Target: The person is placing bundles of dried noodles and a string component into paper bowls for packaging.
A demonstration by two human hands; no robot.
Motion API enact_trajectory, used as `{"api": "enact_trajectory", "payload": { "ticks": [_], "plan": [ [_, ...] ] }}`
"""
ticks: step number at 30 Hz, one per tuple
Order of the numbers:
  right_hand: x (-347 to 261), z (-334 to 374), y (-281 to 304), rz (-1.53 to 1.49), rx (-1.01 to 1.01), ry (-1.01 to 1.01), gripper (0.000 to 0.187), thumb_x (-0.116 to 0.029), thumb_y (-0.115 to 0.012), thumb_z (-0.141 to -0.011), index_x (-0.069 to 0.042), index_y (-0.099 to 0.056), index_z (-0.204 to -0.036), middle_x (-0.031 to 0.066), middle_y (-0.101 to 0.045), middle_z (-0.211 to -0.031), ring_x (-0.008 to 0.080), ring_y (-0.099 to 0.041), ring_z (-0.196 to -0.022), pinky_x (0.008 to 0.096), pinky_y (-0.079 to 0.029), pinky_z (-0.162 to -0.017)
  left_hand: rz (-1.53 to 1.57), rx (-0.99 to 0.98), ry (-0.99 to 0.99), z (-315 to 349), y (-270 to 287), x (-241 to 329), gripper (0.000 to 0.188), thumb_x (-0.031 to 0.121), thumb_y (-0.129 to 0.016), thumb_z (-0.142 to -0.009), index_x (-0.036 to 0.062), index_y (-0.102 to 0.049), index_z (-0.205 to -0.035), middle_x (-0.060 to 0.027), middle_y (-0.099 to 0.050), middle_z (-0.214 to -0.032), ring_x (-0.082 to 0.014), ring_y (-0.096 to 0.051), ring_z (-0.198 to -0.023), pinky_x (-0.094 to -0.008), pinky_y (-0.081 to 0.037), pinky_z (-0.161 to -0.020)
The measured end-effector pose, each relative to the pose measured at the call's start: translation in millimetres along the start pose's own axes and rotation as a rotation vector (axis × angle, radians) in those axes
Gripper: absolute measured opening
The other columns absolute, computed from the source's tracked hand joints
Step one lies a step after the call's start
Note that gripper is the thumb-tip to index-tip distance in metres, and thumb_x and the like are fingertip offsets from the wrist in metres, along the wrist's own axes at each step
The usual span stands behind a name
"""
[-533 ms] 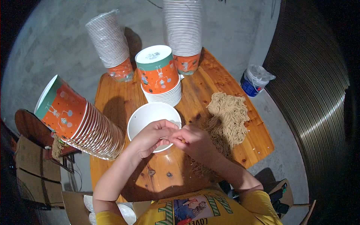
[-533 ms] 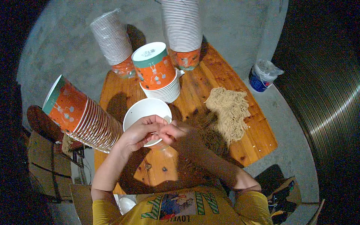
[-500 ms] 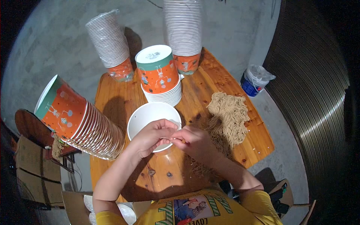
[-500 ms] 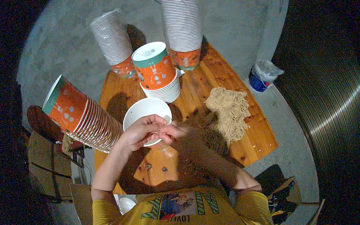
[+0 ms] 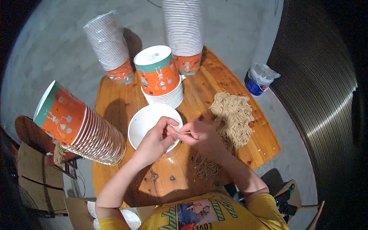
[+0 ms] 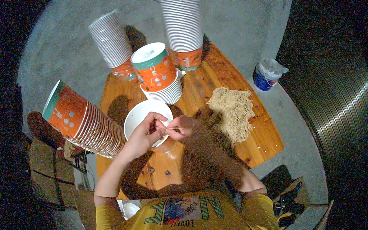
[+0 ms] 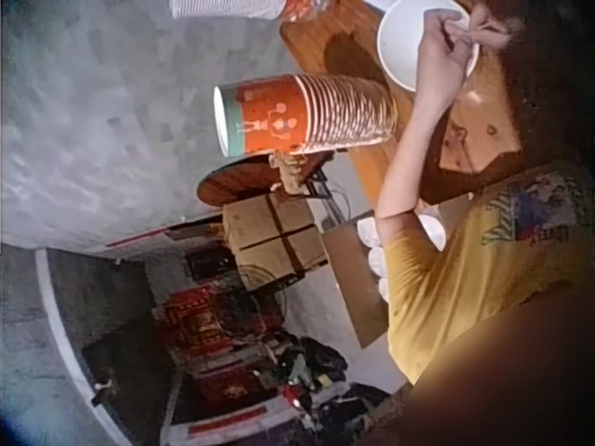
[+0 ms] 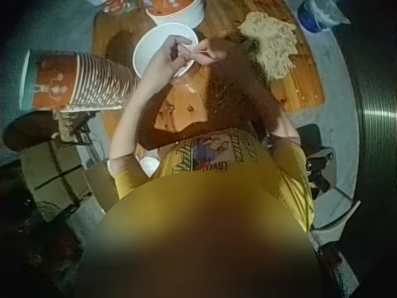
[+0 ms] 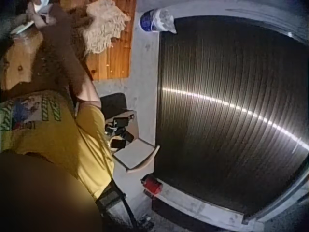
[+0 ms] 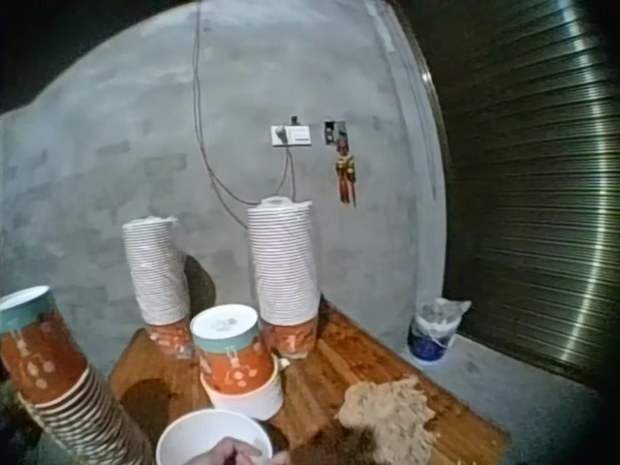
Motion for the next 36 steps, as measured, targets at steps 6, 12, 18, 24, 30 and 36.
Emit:
{"api": "enact_trajectory", "payload": {
  "ticks": [6,12,18,24,30,36],
  "plan": [
    [5,1,-4,0.028,0.017,-0.059,0.015,-0.012,-0.069,-0.076,-0.008,-0.055,-0.079,0.0076,-0.056,-0.066,0.023,-0.058,-0.058,0.0323,-0.046,-0.053,0.062,-0.071,0.025,0,-4,-6,0.032,0.002,-0.057,-0.087,0.0048,-0.045,-0.117,0.001,-0.049,-0.086,-0.0068,-0.048,-0.081,-0.0209,-0.041,-0.075],
    [2,4,-2,0.032,0.046,-0.063,0.014,-0.01,-0.069,-0.075,-0.009,-0.056,-0.079,0.0031,-0.05,-0.063,0.0165,-0.05,-0.054,0.0293,-0.043,-0.051,0.053,-0.092,0.012,-1,-6,1,0.036,0.001,-0.057,-0.086,0.0059,-0.045,-0.119,0.0014,-0.048,-0.088,-0.0068,-0.047,-0.082,-0.0208,-0.041,-0.075],
    [3,3,-4,-0.008,0.048,-0.068,0.013,-0.006,-0.068,-0.074,-0.009,-0.057,-0.079,-0.0015,-0.04,-0.058,0.0099,-0.041,-0.051,0.0262,-0.038,-0.048,-0.009,-0.065,-0.021,-1,-3,-4,0.036,0.0,-0.057,-0.084,0.0062,-0.047,-0.117,0.0006,-0.046,-0.09,-0.0078,-0.047,-0.082,-0.021,-0.041,-0.074],
    [9,6,-5,0.012,0.084,-0.065,0.014,-0.005,-0.068,-0.074,-0.008,-0.056,-0.081,-0.0016,-0.04,-0.057,0.0092,-0.04,-0.05,0.0255,-0.038,-0.048,-0.268,-0.028,-0.127,-2,-2,6,0.02,0.002,-0.059,-0.08,0.0017,-0.057,-0.1,-0.0066,-0.045,-0.094,-0.0151,-0.049,-0.083,-0.0263,-0.043,-0.075],
    [6,10,-7,0.042,0.073,-0.079,0.013,-0.01,-0.067,-0.076,-0.008,-0.056,-0.082,0.004,-0.05,-0.064,0.0165,-0.051,-0.055,0.0305,-0.044,-0.052,-0.34,0.052,-0.16,1,2,15,0.01,0.004,-0.059,-0.08,0.0001,-0.056,-0.089,-0.0105,-0.046,-0.092,-0.0186,-0.051,-0.078,-0.0293,-0.044,-0.071],
    [2,12,-10,0.202,0.032,-0.07,0.013,-0.015,-0.066,-0.078,-0.008,-0.056,-0.081,0.009,-0.057,-0.074,0.0246,-0.061,-0.065,0.0345,-0.049,-0.057,-0.355,0.123,-0.084,4,3,8,0.009,0.005,-0.061,-0.081,0.0007,-0.054,-0.086,-0.0073,-0.054,-0.077,-0.0176,-0.053,-0.068,-0.0291,-0.045,-0.063]
  ]
}}
Point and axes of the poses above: each hand's wrist, its own z-axis away from the middle knuckle, its own y-axis out of the back of the hand, x = y × z, the point moved 10 cm from there along -z, towards the middle knuckle
